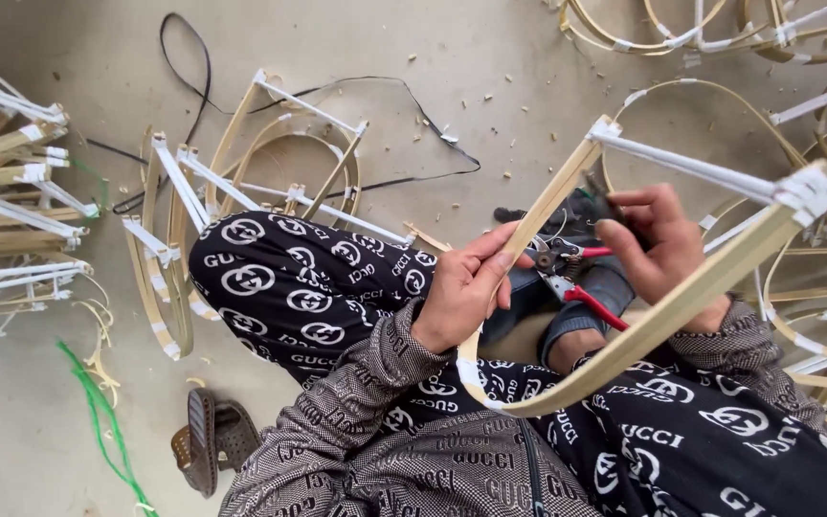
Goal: Trimming and assembling bamboo frame components using hand snips.
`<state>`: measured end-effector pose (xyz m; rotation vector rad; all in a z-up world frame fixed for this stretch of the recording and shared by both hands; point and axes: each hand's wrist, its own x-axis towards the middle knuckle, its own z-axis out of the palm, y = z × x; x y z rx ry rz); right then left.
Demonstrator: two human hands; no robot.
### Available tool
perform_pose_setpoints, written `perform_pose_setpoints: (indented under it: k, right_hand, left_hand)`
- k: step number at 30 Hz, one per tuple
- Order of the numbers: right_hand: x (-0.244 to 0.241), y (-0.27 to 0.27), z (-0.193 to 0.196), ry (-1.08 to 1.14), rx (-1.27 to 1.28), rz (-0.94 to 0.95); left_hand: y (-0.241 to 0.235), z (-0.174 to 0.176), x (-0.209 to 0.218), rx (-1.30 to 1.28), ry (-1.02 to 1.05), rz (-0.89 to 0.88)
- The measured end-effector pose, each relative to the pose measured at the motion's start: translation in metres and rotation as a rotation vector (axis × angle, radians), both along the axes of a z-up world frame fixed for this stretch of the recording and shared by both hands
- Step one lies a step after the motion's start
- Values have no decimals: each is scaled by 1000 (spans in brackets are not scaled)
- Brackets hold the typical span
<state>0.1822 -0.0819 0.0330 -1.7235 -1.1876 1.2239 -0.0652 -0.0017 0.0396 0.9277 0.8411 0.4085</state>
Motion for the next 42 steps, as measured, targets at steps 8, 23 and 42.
perform_pose_setpoints:
  k: [8, 23, 42]
  right_hand:
    - [-7, -5, 7, 32, -29, 19]
    - [-3, 12, 6, -320, 28, 165]
    - [0, 2, -5, 0, -133, 4]
  left_hand:
    - [16, -17, -5, -349, -229, 100]
    - [-1, -8, -2, -193, -140, 34]
    - [24, 58, -4, 278, -103, 220]
